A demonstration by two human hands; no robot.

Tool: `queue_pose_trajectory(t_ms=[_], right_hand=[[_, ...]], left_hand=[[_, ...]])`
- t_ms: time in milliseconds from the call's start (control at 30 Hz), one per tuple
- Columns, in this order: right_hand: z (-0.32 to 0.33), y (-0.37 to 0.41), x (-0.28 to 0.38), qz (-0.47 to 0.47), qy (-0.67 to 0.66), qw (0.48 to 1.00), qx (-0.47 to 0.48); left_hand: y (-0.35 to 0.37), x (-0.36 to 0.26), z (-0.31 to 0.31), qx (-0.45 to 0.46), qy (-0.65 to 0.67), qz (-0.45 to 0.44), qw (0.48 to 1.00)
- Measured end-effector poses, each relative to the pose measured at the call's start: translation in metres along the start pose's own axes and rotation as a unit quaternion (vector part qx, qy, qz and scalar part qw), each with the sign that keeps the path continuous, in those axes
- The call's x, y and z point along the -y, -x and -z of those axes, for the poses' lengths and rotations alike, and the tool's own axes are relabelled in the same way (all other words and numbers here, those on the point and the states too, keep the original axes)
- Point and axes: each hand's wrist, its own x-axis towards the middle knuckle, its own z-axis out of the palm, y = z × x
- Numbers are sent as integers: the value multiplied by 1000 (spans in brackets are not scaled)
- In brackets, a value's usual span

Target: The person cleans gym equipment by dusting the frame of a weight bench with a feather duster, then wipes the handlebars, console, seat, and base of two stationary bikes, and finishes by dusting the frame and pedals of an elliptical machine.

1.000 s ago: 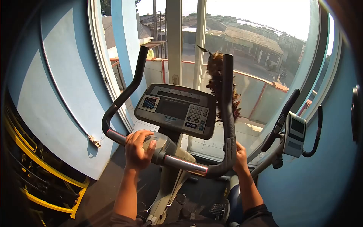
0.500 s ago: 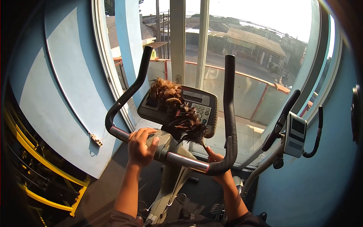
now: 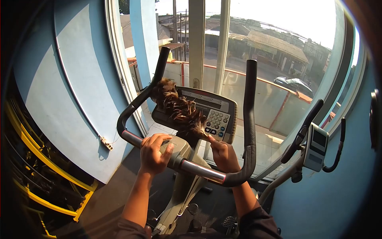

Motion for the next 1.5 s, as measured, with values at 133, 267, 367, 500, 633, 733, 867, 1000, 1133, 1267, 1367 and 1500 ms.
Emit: queue_pose_trajectory(t_ms=[133,267,367,500,633,733,867,1000,1133,1267,1367,1500], right_hand=[[-6,1,20,-103,-11,992,79],[2,20,13,-97,-33,987,128],[16,52,-15,-44,-68,980,182],[23,95,-19,-82,23,996,39],[17,114,10,-129,88,981,-113],[13,116,40,-138,113,981,76],[27,110,42,-162,132,978,5],[39,112,29,-238,122,962,-60],[51,127,16,-83,33,994,61],[62,96,2,-105,-1,978,180],[80,96,-25,-138,-18,966,217],[130,123,-53,-203,45,943,259]], left_hand=[[0,0,1,-3,-1,-4,1000],[0,0,1,8,4,5,1000],[0,-1,2,16,11,8,1000],[-1,-1,0,-1,5,2,1000],[-3,-5,1,6,4,6,1000],[-1,-1,-2,0,2,5,1000],[0,2,-2,3,-7,-3,1000],[0,-1,-1,3,3,6,1000],[0,-3,0,17,5,10,1000],[0,-3,-1,23,-2,15,1000],[-1,-2,-2,24,2,13,1000],[-1,-1,-1,27,7,14,1000]])
